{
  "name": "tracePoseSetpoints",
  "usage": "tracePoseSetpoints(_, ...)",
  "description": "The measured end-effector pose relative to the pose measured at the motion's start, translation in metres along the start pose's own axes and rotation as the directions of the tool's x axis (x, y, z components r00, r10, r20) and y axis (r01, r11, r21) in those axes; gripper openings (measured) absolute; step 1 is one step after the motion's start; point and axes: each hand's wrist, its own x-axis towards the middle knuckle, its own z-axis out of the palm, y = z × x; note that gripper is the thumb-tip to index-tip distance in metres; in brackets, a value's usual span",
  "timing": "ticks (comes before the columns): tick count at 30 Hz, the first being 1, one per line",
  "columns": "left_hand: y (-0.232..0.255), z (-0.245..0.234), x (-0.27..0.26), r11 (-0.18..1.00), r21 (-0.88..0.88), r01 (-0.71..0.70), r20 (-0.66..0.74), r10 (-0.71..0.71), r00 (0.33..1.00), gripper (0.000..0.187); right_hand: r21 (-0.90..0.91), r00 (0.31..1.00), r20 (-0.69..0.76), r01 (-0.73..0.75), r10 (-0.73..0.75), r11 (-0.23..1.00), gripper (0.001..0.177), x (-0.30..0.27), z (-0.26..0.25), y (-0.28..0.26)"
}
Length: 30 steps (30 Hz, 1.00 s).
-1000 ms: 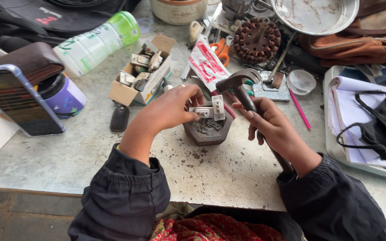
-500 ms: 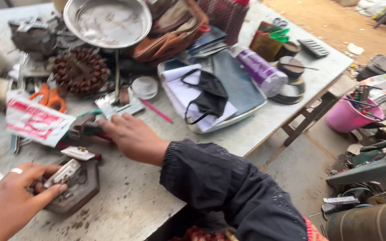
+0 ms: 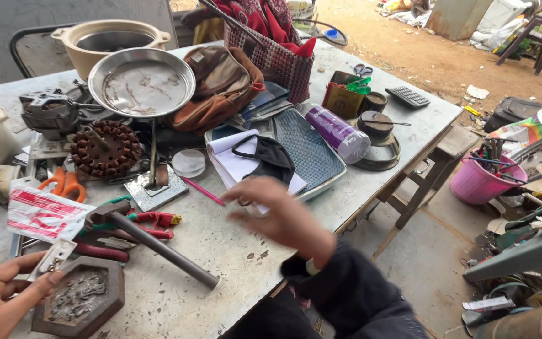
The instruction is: The person uses a screwdriver to adjust a small white electrical component on a cluttered workbench. They then use pliers to manipulate a small metal piece and a hammer to tap the component on a metal block. The workbench contains various tools, wires, and miscellaneous items.
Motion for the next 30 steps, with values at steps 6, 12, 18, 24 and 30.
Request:
tracePoseSetpoints(6,-0.063,-0.002,0.021,0.994,0.054,-0.090,0.028,0.088,0.996,0.054,-0.655,0.875,-0.476,-0.289,-0.084,0.698,0.051,-0.034,-0.104,0.152)
tracePoseSetpoints(12,-0.090,0.008,0.031,0.983,0.120,-0.135,-0.038,0.141,0.989,0.055,-0.445,0.669,-0.716,-0.657,0.199,0.608,0.022,-0.096,-0.163,0.275)
tracePoseSetpoints(18,-0.076,0.017,0.050,0.988,-0.057,-0.145,-0.029,0.144,0.989,0.060,-0.429,0.761,-0.569,-0.599,0.313,0.676,0.027,-0.121,-0.156,0.304)
tracePoseSetpoints(24,-0.069,0.024,0.048,0.987,-0.103,-0.124,-0.059,0.118,0.991,0.063,-0.545,0.763,-0.515,-0.644,0.392,0.537,0.039,-0.134,-0.167,0.308)
tracePoseSetpoints(30,-0.085,0.020,0.042,0.994,-0.099,-0.056,-0.068,0.049,0.996,0.065,-0.633,0.784,-0.579,-0.604,0.221,0.483,0.028,-0.137,-0.201,0.324)
